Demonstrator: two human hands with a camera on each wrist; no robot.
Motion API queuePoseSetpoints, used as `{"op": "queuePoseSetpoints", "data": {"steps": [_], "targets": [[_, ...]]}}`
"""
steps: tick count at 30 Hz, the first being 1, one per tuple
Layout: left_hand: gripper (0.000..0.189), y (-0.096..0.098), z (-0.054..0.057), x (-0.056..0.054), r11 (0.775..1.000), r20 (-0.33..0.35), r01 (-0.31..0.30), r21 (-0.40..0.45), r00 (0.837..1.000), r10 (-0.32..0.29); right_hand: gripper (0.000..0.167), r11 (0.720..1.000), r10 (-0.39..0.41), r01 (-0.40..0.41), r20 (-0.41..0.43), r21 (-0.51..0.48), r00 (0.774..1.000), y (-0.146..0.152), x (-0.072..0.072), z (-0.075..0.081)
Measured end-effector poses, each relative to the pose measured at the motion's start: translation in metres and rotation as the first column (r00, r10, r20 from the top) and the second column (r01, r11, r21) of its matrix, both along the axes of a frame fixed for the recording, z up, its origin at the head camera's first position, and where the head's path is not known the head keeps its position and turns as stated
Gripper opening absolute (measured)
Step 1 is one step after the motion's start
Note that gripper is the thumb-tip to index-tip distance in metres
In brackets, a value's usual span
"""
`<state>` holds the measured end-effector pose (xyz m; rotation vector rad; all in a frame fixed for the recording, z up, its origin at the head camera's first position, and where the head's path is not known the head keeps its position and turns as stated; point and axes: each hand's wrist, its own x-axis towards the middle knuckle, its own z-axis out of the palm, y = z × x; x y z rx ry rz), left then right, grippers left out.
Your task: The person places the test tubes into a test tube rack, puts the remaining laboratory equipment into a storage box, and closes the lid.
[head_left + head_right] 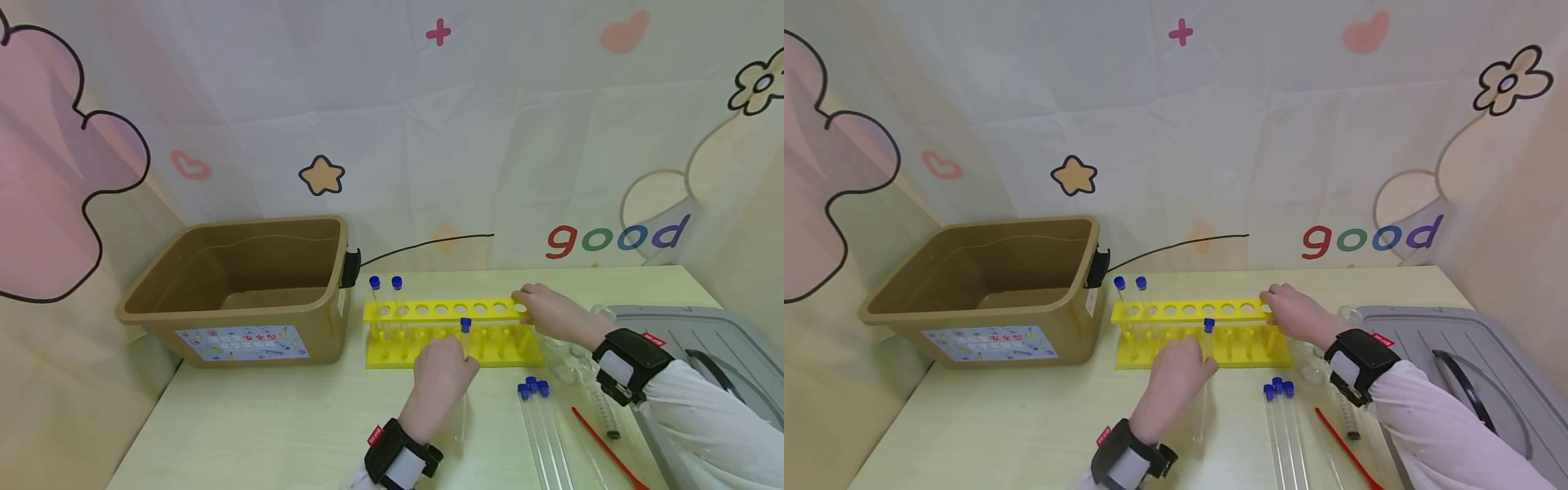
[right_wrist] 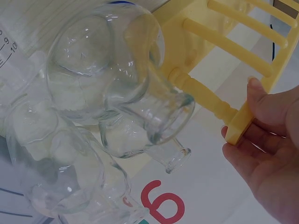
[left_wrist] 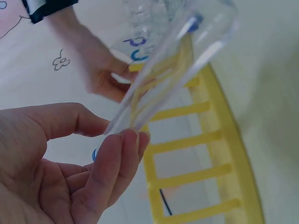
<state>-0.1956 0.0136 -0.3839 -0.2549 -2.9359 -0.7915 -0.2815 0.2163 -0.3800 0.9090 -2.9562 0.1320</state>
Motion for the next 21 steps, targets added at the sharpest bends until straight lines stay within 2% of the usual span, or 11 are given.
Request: {"op": "queuePoseSetpoints", "data": {"steps": [6,10,14,21], "targets": [[0.043,-0.011,0.014,-0.006,0.999,-0.055,-0.008,0.047,0.998,0.011,0.037,1.0,0.012,-0.012,-0.001,-0.002,1.0,0.001,-0.001,0.0],[0.038,-0.016,0.022,-0.01,0.998,-0.085,-0.044,0.054,0.995,0.049,0.037,1.0,0.027,-0.027,-0.01,-0.006,1.0,0.002,0.0,0.0],[0.03,-0.021,0.028,-0.015,0.992,-0.126,-0.077,0.096,0.988,0.089,0.036,1.0,0.029,-0.029,-0.011,-0.01,1.0,0.002,0.0,0.0],[0.024,-0.03,0.038,-0.022,0.987,-0.173,-0.1,0.125,0.978,0.121,0.037,1.0,0.014,-0.014,0.005,-0.011,1.0,0.001,0.0,0.001]]}}
